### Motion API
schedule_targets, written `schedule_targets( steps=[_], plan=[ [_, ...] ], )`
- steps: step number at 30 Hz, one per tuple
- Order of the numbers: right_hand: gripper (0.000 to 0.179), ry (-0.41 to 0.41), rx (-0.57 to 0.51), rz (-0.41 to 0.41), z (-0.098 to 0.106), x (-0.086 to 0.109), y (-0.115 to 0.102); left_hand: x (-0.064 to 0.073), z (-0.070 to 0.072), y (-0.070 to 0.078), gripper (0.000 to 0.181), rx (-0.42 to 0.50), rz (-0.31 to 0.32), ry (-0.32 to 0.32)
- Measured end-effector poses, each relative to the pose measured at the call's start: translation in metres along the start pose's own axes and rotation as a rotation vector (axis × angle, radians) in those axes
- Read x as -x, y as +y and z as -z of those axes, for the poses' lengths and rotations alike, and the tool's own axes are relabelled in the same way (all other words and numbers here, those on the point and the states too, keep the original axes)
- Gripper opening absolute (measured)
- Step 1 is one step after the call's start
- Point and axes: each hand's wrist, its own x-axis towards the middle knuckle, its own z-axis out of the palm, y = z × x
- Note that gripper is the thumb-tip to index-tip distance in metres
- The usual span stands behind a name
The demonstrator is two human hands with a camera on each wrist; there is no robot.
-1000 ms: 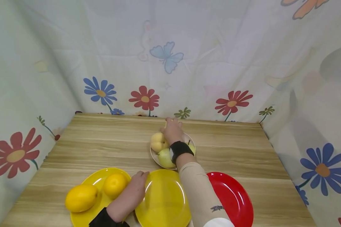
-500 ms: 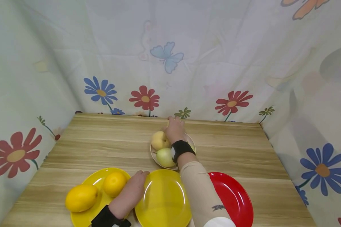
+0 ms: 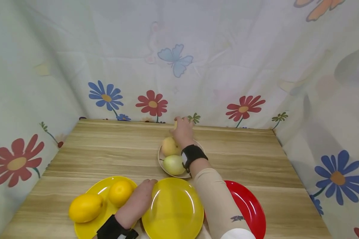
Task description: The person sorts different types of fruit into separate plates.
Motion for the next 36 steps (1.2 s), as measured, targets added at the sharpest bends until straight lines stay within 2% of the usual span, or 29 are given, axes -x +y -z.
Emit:
schedule_targets(
  steps=[11, 19, 24, 30, 36],
  plan=[
    [0.045, 0.006, -0.009, 0.057, 0.029, 0.002, -0.002, -0.002, -0.002, 0.001, 0.017, -0.009, -0.002, 0.027],
    [0.037, 0.017, -0.029, 0.112, 0.044, 0.007, 0.004, -0.003, -0.001, 0.002, 0.019, 0.015, 0.035, -0.001],
    [0.03, 0.015, -0.038, 0.112, 0.048, 0.011, 0.009, -0.004, -0.001, 0.003, 0.02, 0.0, 0.039, -0.004],
    [0.033, 0.019, -0.037, 0.108, 0.049, 0.016, 0.014, -0.004, 0.001, 0.004, 0.02, -0.016, 0.046, -0.026],
    [0.033, 0.017, -0.045, 0.155, 0.049, 0.025, 0.013, -0.005, 0.002, 0.005, 0.02, -0.007, 0.07, -0.044]
  ],
)
